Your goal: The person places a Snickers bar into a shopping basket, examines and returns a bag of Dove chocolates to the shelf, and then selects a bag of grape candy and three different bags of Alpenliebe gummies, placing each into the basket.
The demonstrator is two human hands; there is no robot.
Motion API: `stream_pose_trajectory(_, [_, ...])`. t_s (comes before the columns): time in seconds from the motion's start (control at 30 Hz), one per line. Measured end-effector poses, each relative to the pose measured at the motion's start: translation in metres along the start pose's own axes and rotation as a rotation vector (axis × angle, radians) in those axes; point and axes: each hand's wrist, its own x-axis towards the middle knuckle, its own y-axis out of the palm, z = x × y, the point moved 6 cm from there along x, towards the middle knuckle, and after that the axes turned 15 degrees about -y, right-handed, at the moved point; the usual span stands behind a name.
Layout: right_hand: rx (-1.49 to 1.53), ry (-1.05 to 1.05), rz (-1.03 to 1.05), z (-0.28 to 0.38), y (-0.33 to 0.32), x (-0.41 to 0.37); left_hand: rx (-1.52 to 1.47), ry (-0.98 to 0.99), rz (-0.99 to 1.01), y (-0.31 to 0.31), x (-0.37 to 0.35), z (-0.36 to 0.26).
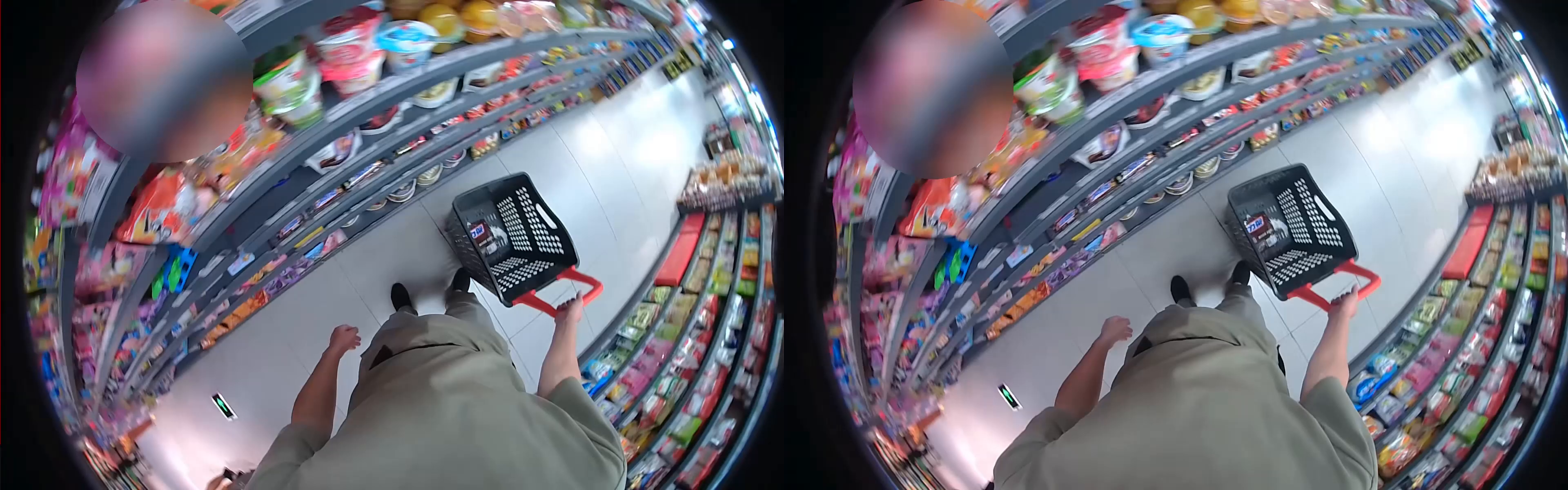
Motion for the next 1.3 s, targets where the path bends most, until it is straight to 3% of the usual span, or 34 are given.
stream_pose_trajectory(0.17, [0.011,-0.007,-0.001,0.027,0.006,0.038,-0.019,-0.048,-0.068,0.017,-0.014,-0.017])
stream_pose_trajectory(0.3, [0.003,0.01,0.138,0.036,0.002,0.069,0.017,-0.07,-0.118,0.052,-0.025,-0.061])
stream_pose_trajectory(0.43, [-0.077,0.067,0.194,0.035,-0.015,0.084,-0.05,0.126,-0.031,0.111,-0.03,-0.138])
stream_pose_trajectory(0.5, [-0.648,-0.684,-0.118,0.084,-0.027,0.096,0.038,0.219,-0.017,0.153,-0.069,-0.205])
stream_pose_trajectory(0.53, [-0.662,-0.668,-0.127,0.105,-0.017,0.086,0.056,0.205,-0.016,0.167,-0.077,-0.229])
stream_pose_trajectory(0.6, [-0.486,-0.936,-0.06,0.179,0.038,0.04,0.091,0.262,0.098,0.2,-0.08,-0.267])
stream_pose_trajectory(0.7, [-0.393,-0.744,0.337,0.161,0.122,0.058,0.232,0.231,0.188,0.235,-0.048,-0.289])
stream_pose_trajectory(0.73, [-0.398,-0.659,0.49,0.143,0.157,0.063,0.277,0.222,0.222,0.243,-0.036,-0.292])
stream_pose_trajectory(0.8, [-0.489,-0.544,0.575,0.062,0.21,0.097,0.353,0.196,0.209,0.241,-0.008,-0.288])
stream_pose_trajectory(0.83, [-0.582,-0.39,0.624,0.018,0.236,0.106,0.4,0.197,0.189,0.24,0.007,-0.283])
stream_pose_trajectory(0.93, [-1.076,-0.479,0.959,-0.155,0.303,0.15,0.307,0.072,0.149,0.208,0.044,-0.259])
stream_pose_trajectory(0.97, [-1.198,-0.458,1.134,-0.208,0.322,0.159,0.307,0.064,0.102,0.192,0.053,-0.249])
stream_pose_trajectory(1.03, [-1.316,-0.533,1.261,-0.338,0.338,0.189,0.246,0.017,0.024,0.155,0.08,-0.213])
stream_pose_trajectory(1.1, [-1.424,-0.592,1.41,-0.396,0.365,0.186,0.211,-0.107,-0.076,0.118,0.094,-0.166])
stream_pose_trajectory(1.13, [-1.559,-0.499,1.468,-0.407,0.381,0.179,0.236,-0.183,-0.141,0.104,0.099,-0.147])
stream_pose_trajectory(1.23, [-1.479,-0.588,1.602,-0.523,0.398,0.2,0.243,-0.327,-0.174,0.076,0.105,-0.084])
stream_pose_trajectory(1.27, [-1.601,-0.717,1.533,-0.526,0.407,0.198,0.197,-0.402,-0.18,0.073,0.106,-0.068])
stream_pose_trajectory(1.3, [-1.819,-0.702,1.636,-0.532,0.417,0.199,0.15,-0.477,-0.183,0.073,0.109,-0.056])
